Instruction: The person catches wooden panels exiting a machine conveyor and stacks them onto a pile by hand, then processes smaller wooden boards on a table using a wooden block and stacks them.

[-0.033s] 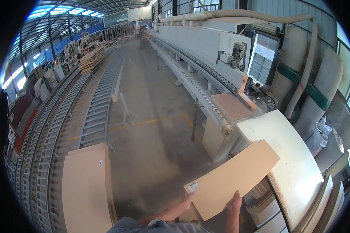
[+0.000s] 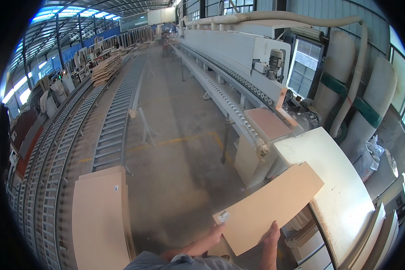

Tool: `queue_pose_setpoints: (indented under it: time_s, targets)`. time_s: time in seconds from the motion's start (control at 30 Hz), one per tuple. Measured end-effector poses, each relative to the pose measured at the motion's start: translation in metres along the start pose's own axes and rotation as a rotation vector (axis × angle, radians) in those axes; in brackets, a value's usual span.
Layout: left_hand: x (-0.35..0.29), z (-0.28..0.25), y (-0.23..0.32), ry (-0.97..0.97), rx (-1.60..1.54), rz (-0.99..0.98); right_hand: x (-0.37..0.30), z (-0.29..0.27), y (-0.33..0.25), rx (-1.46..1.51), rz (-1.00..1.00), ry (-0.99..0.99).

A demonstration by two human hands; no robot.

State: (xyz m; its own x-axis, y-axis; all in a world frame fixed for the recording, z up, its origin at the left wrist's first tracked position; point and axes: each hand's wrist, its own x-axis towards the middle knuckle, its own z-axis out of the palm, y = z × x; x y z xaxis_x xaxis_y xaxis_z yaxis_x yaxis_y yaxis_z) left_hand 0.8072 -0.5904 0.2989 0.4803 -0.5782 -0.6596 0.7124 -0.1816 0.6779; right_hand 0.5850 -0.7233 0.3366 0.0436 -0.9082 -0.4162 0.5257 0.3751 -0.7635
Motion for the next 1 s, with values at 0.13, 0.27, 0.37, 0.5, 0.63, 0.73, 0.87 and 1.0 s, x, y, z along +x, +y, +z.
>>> queue_pose_setpoints:
  time_s: [0.13, 0.27, 0.37, 0.5, 0.63, 0.73, 0.87, 1.0]
  targets:
    - [0.001, -0.001, 0.000, 0.025, -0.034, -0.008, -0.007, 0.011, -0.003, -0.015, 0.018, 0.021]
    - [0.014, -0.007, -0.011, 0.019, 0.010, -0.012, -0.004, 0.006, -0.001, -0.031, 0.007, 0.036]
    - [0.021, -0.009, -0.015, -0.006, 0.004, -0.007, -0.005, 0.009, -0.002, -0.030, 0.017, 0.047]
    - [0.019, -0.009, -0.013, -0.016, 0.003, -0.016, -0.006, 0.008, -0.002, -0.003, -0.004, -0.024]
    - [0.008, -0.004, -0.002, -0.014, -0.009, -0.013, -0.011, 0.015, -0.004, 0.024, -0.004, -0.022]
    - [0.001, -0.003, 0.005, -0.039, 0.018, -0.015, -0.007, 0.011, -0.003, 0.002, 0.009, -0.028]
    - [0.001, -0.003, 0.002, -0.040, 0.017, -0.011, 0.001, 0.002, 0.001, 0.011, 0.014, -0.017]
    - [0.004, -0.006, -0.001, -0.047, 0.010, -0.019, 0.005, -0.004, 0.004, 0.005, 0.006, -0.005]
